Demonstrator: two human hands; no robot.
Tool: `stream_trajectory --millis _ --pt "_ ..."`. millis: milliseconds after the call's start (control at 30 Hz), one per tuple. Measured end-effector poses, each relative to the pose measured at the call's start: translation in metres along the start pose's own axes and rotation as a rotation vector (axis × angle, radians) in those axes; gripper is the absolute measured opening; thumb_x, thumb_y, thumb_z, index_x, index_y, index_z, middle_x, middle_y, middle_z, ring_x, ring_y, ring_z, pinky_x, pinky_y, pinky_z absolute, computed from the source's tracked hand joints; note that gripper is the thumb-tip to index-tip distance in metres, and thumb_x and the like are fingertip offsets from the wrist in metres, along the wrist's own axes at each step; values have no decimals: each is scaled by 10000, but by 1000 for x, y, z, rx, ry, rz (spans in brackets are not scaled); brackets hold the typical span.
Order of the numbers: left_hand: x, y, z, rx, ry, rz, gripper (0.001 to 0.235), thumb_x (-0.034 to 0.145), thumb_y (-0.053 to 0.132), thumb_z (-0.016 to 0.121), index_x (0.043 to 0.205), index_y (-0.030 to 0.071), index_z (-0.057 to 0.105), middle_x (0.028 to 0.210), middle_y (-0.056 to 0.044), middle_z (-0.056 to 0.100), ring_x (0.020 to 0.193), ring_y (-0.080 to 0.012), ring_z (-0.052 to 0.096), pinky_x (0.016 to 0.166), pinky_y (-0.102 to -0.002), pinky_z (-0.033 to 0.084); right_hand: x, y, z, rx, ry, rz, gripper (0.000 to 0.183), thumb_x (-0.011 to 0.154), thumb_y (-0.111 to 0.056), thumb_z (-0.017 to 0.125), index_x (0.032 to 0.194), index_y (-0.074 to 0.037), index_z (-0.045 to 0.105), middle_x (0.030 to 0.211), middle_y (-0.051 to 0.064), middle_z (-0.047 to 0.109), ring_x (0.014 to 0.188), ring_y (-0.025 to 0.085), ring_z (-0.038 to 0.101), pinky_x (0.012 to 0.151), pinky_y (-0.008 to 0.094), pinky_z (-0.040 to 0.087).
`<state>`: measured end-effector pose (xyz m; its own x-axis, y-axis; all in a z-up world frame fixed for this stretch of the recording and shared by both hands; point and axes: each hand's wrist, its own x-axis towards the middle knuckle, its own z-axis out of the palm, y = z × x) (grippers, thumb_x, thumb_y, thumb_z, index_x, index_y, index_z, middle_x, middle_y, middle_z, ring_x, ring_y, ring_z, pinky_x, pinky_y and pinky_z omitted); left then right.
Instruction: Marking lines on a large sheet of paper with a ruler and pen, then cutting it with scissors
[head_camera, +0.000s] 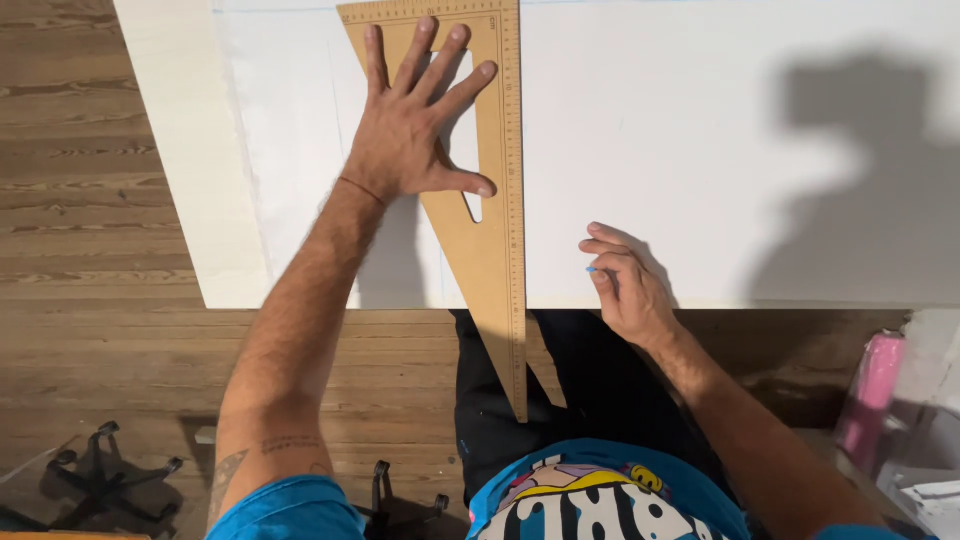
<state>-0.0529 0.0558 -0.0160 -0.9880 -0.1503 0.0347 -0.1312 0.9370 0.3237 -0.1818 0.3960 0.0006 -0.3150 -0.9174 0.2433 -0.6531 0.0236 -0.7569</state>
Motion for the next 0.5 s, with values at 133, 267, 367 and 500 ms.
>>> stream_trajectory --millis 133,267,367,500 --pt "0 -1 2 22 -7 12 1262 759 1106 250 1685 251 304 1734 -138 221 1605 -449 172 1170 -798 -47 -2 2 2 -19 14 17 242 1109 -215 412 1024 -15 519 1182 184 727 1249 318 660 986 397 580" --pt "2 -3 1 5 -32 25 1255 763 1102 251 1686 255 314 1733 -127 215 1607 -438 166 1169 -795 -61 -4 4 1 -23 12 29 228 1101 -203 438 1003 -23 538 1237 215 708 1170 301 714 952 383 596" --pt "2 -3 -1 -5 -20 39 1250 766 1107 287 1680 255 327 1729 -134 242 1601 -448 183 1171 -803 -35 -11 10 5 -33 -9 49 193 1095 -186 460 1027 -27 545 1209 185 732 1241 313 681 994 395 586" --pt "3 -2 -2 -3 -14 36 1249 771 1101 279 1674 241 349 1719 -145 263 1589 -461 200 1162 -810 -21 -11 10 7 12 -13 48 192 1098 -162 445 1038 -1 531 1189 206 721 1271 350 650 1041 423 575"
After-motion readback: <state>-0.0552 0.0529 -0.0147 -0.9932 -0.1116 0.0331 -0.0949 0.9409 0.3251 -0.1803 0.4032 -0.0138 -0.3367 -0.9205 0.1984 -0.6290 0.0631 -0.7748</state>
